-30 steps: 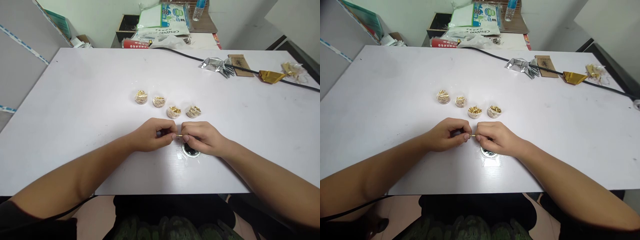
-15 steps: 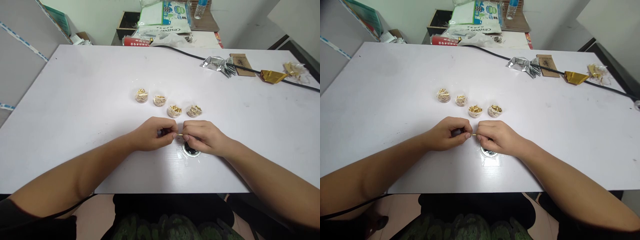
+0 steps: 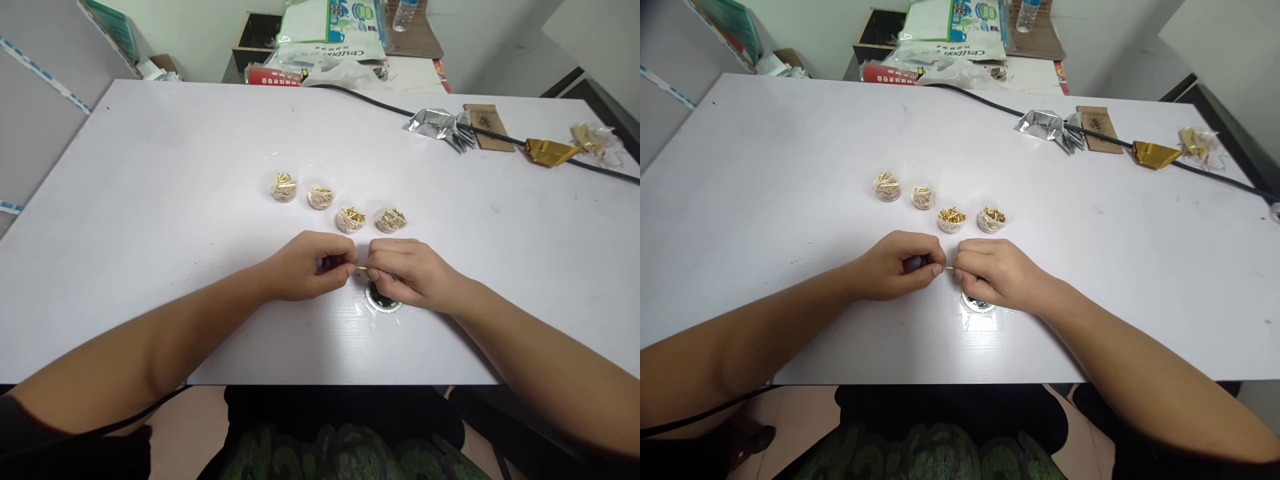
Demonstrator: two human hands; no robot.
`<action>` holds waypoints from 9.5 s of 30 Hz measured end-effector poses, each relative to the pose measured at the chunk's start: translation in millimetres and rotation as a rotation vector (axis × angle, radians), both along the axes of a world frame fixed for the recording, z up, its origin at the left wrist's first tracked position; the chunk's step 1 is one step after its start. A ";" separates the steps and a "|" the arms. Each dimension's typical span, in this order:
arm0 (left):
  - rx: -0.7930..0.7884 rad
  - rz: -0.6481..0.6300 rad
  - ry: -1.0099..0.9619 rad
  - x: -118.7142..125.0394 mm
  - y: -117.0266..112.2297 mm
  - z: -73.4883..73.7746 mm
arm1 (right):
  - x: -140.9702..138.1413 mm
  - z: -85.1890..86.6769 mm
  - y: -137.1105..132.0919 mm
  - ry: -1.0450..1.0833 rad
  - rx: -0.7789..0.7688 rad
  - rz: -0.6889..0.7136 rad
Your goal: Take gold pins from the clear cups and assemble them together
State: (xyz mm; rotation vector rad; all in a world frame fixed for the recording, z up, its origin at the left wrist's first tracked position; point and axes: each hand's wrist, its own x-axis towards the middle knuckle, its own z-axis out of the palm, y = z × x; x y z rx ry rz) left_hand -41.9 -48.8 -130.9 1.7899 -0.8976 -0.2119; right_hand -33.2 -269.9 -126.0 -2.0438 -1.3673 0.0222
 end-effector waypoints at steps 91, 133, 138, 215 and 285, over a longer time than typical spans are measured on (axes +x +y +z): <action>0.183 0.156 -0.218 -5.6 -5.6 -9.5 | -2.9 -4.6 4.6 0.241 -0.017 -0.135; 0.134 0.237 -0.224 -7.0 -4.7 -10.3 | -2.7 0.1 6.3 0.198 -0.011 -0.176; 0.098 0.241 -0.219 -5.9 -5.3 -11.4 | -1.8 -1.4 6.7 0.202 -0.012 -0.172; 0.412 1.054 -0.512 37.6 58.4 7.3 | -2.9 -3.5 4.4 0.116 0.115 -0.155; 1.305 0.058 -0.523 65.7 -56.6 84.4 | 70.4 71.4 1.3 -0.025 -0.899 -0.564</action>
